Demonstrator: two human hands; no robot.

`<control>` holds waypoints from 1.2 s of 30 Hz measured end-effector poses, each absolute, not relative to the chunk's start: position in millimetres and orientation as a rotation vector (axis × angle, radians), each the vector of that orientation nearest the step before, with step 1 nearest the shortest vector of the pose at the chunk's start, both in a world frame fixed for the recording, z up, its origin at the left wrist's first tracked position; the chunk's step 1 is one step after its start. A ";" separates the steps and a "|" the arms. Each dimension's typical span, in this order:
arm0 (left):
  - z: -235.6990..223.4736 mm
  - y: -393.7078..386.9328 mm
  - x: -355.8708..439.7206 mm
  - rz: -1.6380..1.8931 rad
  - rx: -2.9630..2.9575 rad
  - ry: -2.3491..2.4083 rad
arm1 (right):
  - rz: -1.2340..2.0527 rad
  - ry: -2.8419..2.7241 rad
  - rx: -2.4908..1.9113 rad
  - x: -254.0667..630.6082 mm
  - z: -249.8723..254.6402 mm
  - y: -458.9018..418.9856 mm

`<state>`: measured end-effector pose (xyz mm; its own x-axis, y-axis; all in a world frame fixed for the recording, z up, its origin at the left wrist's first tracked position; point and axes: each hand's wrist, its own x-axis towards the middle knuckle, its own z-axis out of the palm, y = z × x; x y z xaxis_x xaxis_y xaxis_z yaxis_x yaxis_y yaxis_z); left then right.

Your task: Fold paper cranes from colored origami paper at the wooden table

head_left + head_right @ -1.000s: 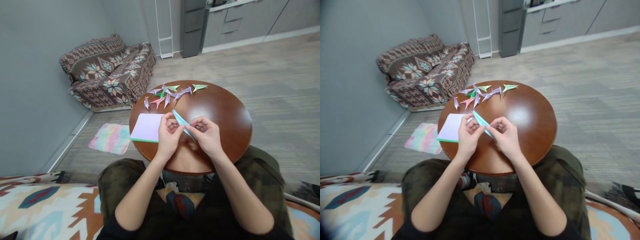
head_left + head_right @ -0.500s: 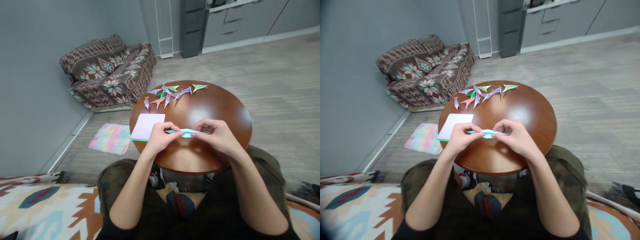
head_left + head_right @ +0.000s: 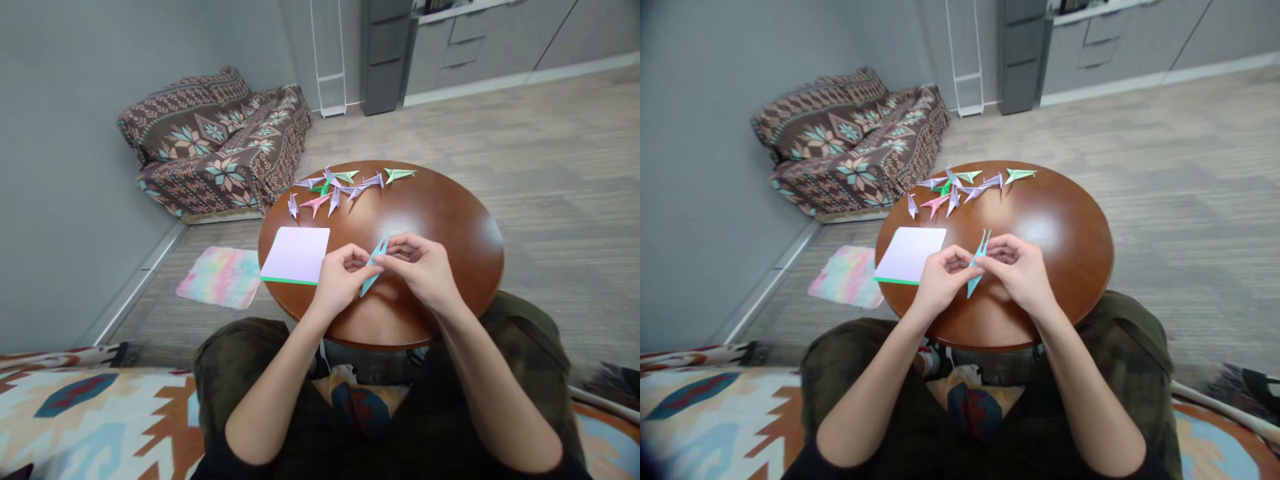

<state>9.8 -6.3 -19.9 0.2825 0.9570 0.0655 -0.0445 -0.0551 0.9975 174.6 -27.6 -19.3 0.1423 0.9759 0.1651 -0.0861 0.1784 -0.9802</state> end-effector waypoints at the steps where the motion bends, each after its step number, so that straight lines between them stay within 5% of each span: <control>1: -18.7 -6.6 9.7 1.049 1.335 0.929 | 1.040 -1.117 -1.077 175.4 -19.4 -27.5; 13: -14.2 -11.0 5.5 0.864 0.824 0.695 | 1.287 -1.027 -0.936 174.5 -15.8 -30.2; 36: -16.3 -13.6 11.2 0.805 0.815 0.617 | 1.096 -1.106 -1.122 171.2 -10.9 -33.6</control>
